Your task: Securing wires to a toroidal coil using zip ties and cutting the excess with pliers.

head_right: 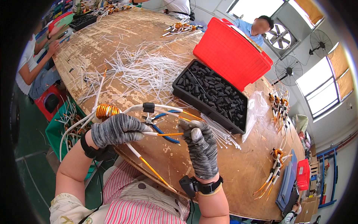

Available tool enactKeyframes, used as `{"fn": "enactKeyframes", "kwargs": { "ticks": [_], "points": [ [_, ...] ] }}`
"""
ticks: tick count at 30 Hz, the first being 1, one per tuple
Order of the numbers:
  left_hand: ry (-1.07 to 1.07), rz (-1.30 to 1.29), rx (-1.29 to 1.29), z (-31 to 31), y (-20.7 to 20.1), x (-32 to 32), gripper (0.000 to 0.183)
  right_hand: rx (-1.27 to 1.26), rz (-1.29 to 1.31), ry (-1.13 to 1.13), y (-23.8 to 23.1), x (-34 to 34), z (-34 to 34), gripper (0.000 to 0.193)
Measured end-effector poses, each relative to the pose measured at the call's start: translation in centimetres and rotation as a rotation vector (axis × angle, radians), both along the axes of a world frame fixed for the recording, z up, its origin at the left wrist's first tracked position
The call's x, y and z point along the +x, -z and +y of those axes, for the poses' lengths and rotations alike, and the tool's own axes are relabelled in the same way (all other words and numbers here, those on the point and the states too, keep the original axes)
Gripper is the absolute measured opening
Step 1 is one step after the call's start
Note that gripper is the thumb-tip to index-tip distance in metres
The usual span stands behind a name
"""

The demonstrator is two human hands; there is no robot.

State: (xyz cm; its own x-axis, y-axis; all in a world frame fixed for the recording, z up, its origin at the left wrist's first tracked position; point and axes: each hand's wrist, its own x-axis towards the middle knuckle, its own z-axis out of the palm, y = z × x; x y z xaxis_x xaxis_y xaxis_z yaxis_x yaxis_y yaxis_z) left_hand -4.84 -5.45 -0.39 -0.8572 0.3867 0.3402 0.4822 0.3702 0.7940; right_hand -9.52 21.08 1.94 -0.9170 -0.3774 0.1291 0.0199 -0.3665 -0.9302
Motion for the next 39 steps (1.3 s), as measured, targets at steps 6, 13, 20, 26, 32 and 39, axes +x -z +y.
{"fn": "enactKeyframes", "kwargs": {
  "ticks": [6,13,20,26,32,39],
  "points": [
    [0.003,-0.023,-0.03,-0.1,-0.4,0.1,0.03,0.272,-0.04,-0.094,0.6,1.7,-1.7,0.034],
    [-0.104,0.249,-0.217,-0.1,-1.6,1.2,0.023,0.24,-0.009,-0.113,1.1,2.0,-2.7,0.029],
    [-0.189,0.307,-0.635,-1.5,-1.2,1.0,0.017,0.215,0.22,-0.121,2.2,2.0,-2.9,0.028],
    [-0.168,0.304,-0.584,-1.5,-0.8,1.1,0.016,0.395,0.238,-0.077,2.2,1.6,-4.1,0.027],
    [-0.125,0.321,-0.496,-1.8,-1.0,1.2,0.015,0.373,0.381,-0.134,1.0,1.6,-3.8,0.024],
    [-0.131,0.35,-0.498,-1.8,-0.5,1.2,0.017,0.27,0.171,-0.188,1.8,1.5,-5.7,0.028]
  ]
}}
